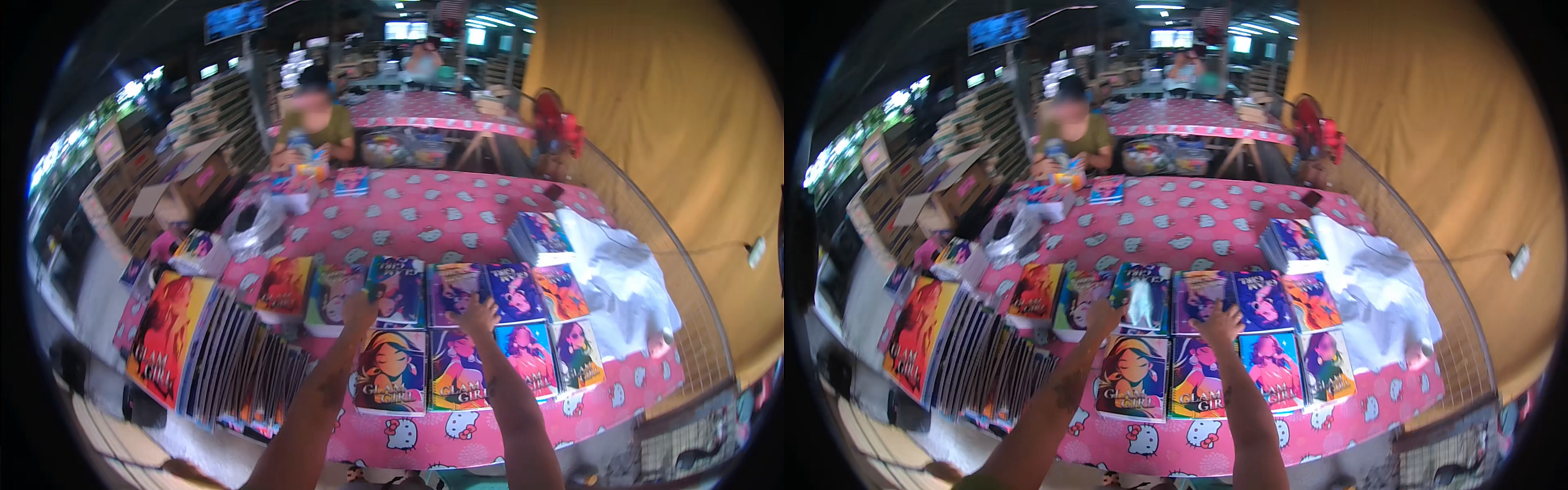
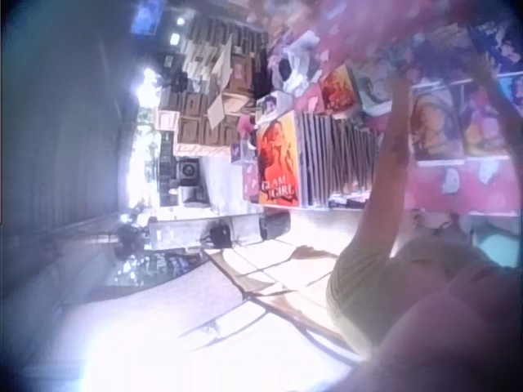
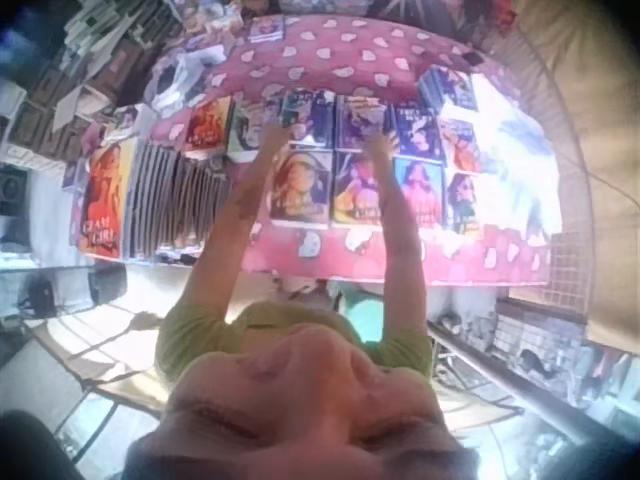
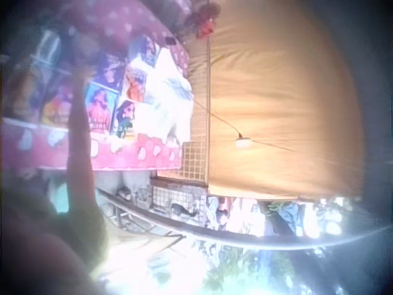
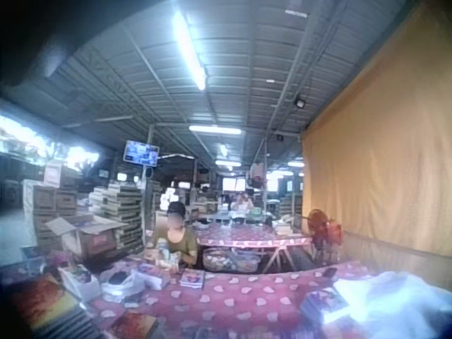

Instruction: The person stacks spiral notebooks one at a time from a table onto a central pile by hand.

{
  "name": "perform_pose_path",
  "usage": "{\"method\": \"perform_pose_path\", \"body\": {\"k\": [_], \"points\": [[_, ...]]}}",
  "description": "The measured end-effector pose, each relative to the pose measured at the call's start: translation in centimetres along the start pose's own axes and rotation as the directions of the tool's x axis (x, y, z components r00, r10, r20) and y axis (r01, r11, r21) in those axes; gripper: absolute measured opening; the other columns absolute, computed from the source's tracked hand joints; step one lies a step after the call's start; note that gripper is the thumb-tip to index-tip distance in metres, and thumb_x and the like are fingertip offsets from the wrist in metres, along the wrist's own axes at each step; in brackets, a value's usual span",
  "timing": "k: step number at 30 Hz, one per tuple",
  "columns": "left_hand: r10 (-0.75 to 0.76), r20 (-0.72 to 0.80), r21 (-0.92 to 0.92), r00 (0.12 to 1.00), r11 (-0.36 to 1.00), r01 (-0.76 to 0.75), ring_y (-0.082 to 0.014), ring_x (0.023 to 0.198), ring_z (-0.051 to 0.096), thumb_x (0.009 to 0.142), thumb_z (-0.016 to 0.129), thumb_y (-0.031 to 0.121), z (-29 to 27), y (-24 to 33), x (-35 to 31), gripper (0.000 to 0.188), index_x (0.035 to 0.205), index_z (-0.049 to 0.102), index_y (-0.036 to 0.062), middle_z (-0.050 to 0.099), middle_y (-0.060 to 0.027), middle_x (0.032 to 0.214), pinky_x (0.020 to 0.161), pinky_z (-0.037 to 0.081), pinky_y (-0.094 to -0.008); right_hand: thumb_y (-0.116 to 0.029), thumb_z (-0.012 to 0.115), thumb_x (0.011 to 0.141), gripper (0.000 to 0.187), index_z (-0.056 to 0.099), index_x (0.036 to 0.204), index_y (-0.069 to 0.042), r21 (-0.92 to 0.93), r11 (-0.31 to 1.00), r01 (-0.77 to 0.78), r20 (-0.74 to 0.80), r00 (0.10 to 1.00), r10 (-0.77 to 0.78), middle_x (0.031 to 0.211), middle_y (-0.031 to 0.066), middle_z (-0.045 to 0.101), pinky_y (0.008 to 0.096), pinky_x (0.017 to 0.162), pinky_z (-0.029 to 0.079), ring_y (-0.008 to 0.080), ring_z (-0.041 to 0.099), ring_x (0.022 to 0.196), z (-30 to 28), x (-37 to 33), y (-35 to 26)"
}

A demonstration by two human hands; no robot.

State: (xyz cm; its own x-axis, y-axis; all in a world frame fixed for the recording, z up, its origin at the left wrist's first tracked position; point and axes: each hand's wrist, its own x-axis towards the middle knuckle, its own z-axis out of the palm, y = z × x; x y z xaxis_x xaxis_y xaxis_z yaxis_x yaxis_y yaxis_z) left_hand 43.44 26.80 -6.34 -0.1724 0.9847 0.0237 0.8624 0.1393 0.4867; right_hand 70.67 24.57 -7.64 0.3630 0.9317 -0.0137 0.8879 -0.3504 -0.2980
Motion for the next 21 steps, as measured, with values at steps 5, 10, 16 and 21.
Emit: {"method": "perform_pose_path", "body": {"k": [5,10,16,21], "points": [[0.016,-0.344,-0.394,0.939,0.905,-0.159,-0.0348,0.078,0.064,0.080,0.068,0.031,-3.2,5.2,-0.8,0.027,0.091,0.068,0.0064,0.064,-0.0182,0.085,0.065,0.050,-0.0435,-0.057,0.082,0.061,0.090,0.044,0.134,-0.022,0.006,0.996,-0.090,0.088,0.992,0.089,0.136,0.0205,0.037,0.0595,0.095,0.040,0.0408,0.037,0.129,-0.8,3.4,1.8],[0.386,-0.692,-0.197,0.610,0.712,-0.674,-0.0310,0.073,0.063,0.081,0.063,-0.001,-16.6,10.4,-18.2,0.024,0.105,0.066,0.0036,0.066,-0.0132,0.093,0.065,0.050,-0.0401,-0.038,0.082,0.068,0.071,0.048,0.127,-0.018,0.203,0.979,-0.027,0.048,0.999,0.018,0.116,0.0170,0.054,0.0475,0.089,0.048,0.0349,0.056,0.108,0.6,7.9,4.3],[0.477,-0.499,-0.365,0.723,0.641,-0.675,-0.0234,0.074,0.063,0.080,0.066,-0.004,-30.4,-1.1,-32.7,0.023,0.103,0.067,0.0014,0.067,-0.0105,0.091,0.063,0.051,-0.0351,-0.016,0.072,0.078,0.062,0.046,0.134,-0.010,0.991,0.126,0.034,0.015,0.930,-0.366,0.110,0.0157,0.062,0.0396,0.089,0.051,0.0271,0.063,0.103,-3.9,9.4,3.2],[0.117,-0.982,-0.024,0.147,0.697,-0.717,-0.0112,0.073,0.048,0.083,0.065,0.028,-43.3,-10.9,-38.8,0.040,0.107,0.055,-0.0020,0.052,-0.0029,0.077,0.063,0.037,-0.0235,-0.001,0.051,0.087,0.056,0.042,0.142,-0.004,0.929,-0.358,0.098,-0.260,0.860,-0.440,0.126,0.0158,0.057,0.0378,0.089,0.053,0.0244,0.064,0.102,-18.1,-11.8,-14.8]]}}
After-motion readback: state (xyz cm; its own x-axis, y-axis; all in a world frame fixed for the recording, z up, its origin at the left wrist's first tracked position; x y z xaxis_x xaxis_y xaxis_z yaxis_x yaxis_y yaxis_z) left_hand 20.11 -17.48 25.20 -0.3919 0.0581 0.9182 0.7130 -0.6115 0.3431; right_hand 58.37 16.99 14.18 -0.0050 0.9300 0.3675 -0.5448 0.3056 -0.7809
